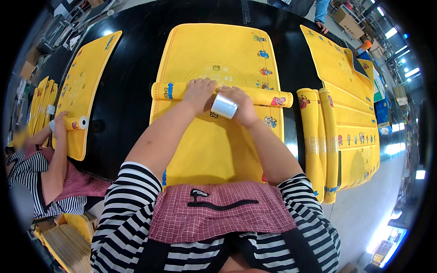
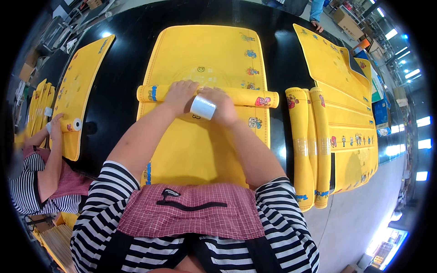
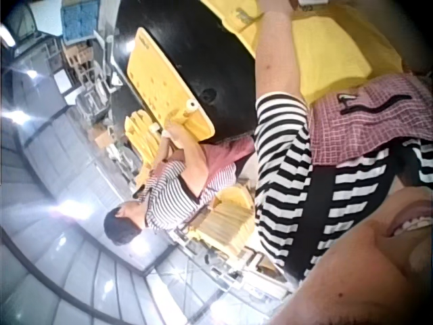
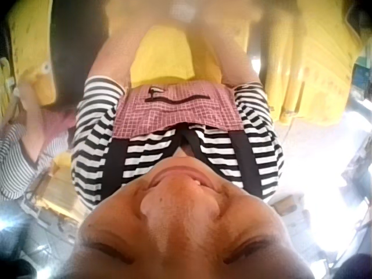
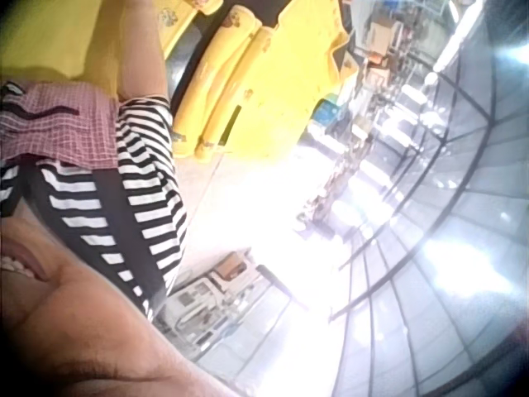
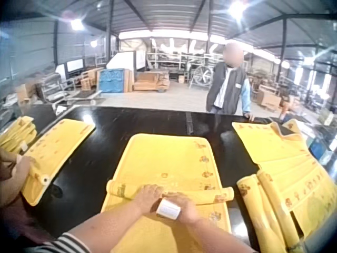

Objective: The person wraps yellow foam mats with clear adhesive tape. They unroll the tape, press it onto the mat surface, and fold the mat over to secure the edges. The process is repeated for multiple mats on a black work table in a warehouse setting.

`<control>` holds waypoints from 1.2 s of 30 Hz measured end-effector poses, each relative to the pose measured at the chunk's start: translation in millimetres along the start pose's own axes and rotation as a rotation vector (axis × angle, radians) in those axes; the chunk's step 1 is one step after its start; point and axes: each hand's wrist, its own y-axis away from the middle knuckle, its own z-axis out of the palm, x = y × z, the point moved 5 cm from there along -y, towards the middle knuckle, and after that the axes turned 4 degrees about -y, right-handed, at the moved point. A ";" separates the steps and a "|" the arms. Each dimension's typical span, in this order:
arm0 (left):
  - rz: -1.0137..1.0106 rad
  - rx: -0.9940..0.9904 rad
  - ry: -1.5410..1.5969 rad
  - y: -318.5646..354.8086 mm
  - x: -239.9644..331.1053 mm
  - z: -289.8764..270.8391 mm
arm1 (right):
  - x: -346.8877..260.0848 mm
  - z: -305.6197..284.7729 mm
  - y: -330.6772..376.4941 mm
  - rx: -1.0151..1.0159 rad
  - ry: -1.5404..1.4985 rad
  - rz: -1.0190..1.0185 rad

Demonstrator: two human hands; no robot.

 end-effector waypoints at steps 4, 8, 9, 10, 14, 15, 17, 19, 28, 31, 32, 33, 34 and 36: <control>0.024 -0.117 -0.091 -5.6 3.3 -0.8 | -5.3 4.6 10.8 -0.070 -0.041 0.214; -0.008 -0.144 -0.009 -15.5 -0.5 -9.2 | -93.3 7.5 84.2 -0.384 -0.535 0.361; -0.022 -0.196 0.003 -15.2 3.5 -10.9 | -108.0 6.3 104.6 -0.285 -0.669 0.424; -0.037 -0.280 0.050 -10.5 9.1 -12.3 | -116.2 3.1 120.3 -0.180 -0.796 0.495; -0.085 -0.443 0.291 26.5 61.4 -44.2 | -79.8 -16.3 165.7 0.283 -1.191 0.982; -0.122 -0.457 0.402 43.6 76.2 -46.9 | -86.7 -20.9 161.9 0.385 -1.341 1.043; -0.133 -0.449 0.605 71.3 109.2 -45.9 | -93.6 -23.0 155.2 0.570 -1.535 1.034; 0.005 -0.282 0.702 92.4 141.3 -45.4 | -94.1 -27.4 147.0 0.706 -1.607 0.928; 0.203 -0.368 1.043 177.8 163.5 -41.9 | -34.9 -226.6 166.4 0.696 -0.865 1.030; 0.015 -0.097 0.775 225.0 108.2 -19.6 | -27.1 -307.6 214.6 0.294 -0.287 0.987; -0.034 0.043 0.626 250.8 80.8 -10.0 | -66.0 -324.0 201.0 0.144 0.022 1.200; -0.135 0.100 0.483 268.1 60.7 -8.5 | -55.6 -335.8 224.0 -0.052 0.209 1.106; -0.238 0.145 0.334 285.8 43.9 -9.9 | -40.5 -342.7 255.4 -0.068 0.404 1.107; -0.405 0.147 0.204 321.0 23.5 -2.3 | -43.2 -331.1 274.2 0.019 0.305 1.136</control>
